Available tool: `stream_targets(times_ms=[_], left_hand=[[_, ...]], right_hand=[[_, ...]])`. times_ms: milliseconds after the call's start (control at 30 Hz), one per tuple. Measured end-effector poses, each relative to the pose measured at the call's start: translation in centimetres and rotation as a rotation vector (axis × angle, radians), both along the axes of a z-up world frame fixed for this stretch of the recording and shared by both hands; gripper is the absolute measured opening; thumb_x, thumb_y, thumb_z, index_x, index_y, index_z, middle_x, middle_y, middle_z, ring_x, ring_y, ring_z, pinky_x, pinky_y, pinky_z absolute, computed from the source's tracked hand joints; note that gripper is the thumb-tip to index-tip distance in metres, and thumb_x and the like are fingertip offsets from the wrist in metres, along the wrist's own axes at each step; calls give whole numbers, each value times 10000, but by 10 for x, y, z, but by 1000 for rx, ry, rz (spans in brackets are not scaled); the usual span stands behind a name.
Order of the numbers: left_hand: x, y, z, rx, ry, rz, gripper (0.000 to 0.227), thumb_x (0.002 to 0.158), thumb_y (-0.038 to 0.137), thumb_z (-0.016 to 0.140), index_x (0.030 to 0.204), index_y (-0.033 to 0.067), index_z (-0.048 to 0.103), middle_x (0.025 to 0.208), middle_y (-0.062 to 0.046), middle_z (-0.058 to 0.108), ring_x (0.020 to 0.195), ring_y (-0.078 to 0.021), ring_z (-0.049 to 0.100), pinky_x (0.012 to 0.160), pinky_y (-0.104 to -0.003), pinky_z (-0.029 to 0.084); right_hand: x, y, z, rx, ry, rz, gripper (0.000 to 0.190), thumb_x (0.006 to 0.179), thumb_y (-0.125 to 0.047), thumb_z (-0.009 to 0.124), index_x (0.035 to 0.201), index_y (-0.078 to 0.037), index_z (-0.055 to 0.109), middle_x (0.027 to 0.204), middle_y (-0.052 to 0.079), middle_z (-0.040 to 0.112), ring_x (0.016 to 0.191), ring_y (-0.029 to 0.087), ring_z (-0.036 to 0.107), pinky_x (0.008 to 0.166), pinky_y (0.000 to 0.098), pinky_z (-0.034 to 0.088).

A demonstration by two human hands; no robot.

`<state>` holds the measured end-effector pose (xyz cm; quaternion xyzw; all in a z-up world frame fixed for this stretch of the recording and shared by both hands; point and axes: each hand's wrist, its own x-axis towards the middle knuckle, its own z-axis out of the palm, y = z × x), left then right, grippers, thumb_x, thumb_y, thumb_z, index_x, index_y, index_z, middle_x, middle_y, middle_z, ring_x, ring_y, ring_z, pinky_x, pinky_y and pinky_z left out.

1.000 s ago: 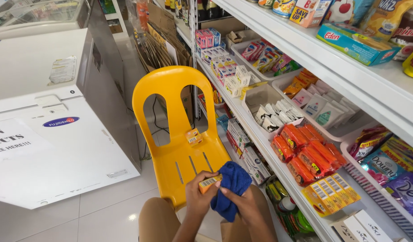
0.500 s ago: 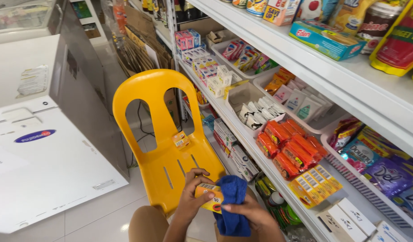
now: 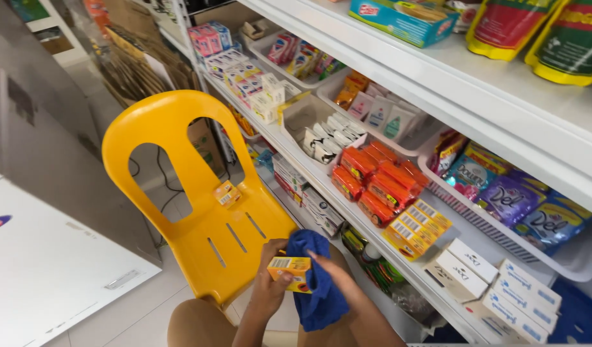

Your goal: The person sits on the floor and wipes small white boxes and orange snack packets with a blue cloth. They pick up items from a yellow chair, wipe them, and place them onto a nearby shelf.

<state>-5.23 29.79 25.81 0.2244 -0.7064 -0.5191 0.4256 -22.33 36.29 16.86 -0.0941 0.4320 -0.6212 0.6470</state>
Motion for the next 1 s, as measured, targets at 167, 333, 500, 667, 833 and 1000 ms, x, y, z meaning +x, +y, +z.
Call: stream_targets(times_ms=[167, 333, 500, 667, 833, 1000], left_hand=[[-5, -12, 7, -47, -63, -14, 536, 879, 532, 650, 1103, 47, 674, 1092, -111, 613, 976, -248, 608, 878, -361, 474], [-20, -10, 17, -51, -268, -6, 508, 749, 417, 835, 1058, 51, 665, 941, -59, 654, 765, -173, 631, 670, -282, 513], [-50, 4, -6, -19, -383, -137, 619, 699, 377, 903, 1174, 84, 635, 757, 4, 731, 565, -83, 609, 498, -229, 461], [-72, 33, 27, -179, -244, -258, 432, 648, 228, 918, 1008, 122, 704, 919, -1, 723, 795, -146, 637, 721, -281, 491], [-94, 34, 26, -77, -168, -255, 435, 664, 22, 870, 1057, 96, 700, 972, -21, 738, 839, -158, 693, 774, -287, 548], [-128, 35, 42, -303, -179, -164, 490, 678, 121, 901, 1132, 138, 716, 1048, -29, 713, 848, -157, 642, 762, -292, 550]], right_hand=[[23, 36, 68, -80, 98, -318, 403, 899, -57, 674, 1278, 76, 637, 1081, 202, 720, 873, 259, 675, 801, 368, 549], [25, 65, 66, -80, 222, -512, 453, 874, 10, 710, 1314, 66, 622, 1121, 183, 722, 897, 252, 685, 835, 349, 545], [11, 107, 44, -130, 944, -684, 470, 799, 39, 789, 1246, 38, 644, 1176, 115, 673, 946, 203, 700, 878, 298, 565], [-5, 150, 13, -86, 1571, -824, 558, 685, -23, 823, 1161, -45, 532, 1144, 135, 600, 1018, 255, 639, 958, 392, 517], [-13, 174, 11, -62, 1386, -768, 543, 693, -47, 808, 1176, -26, 561, 1127, 151, 652, 987, 266, 664, 962, 412, 523], [-19, 157, 52, 22, 1381, -683, 623, 682, -18, 802, 1269, -43, 592, 1319, 133, 623, 1226, 283, 598, 1124, 423, 426]])
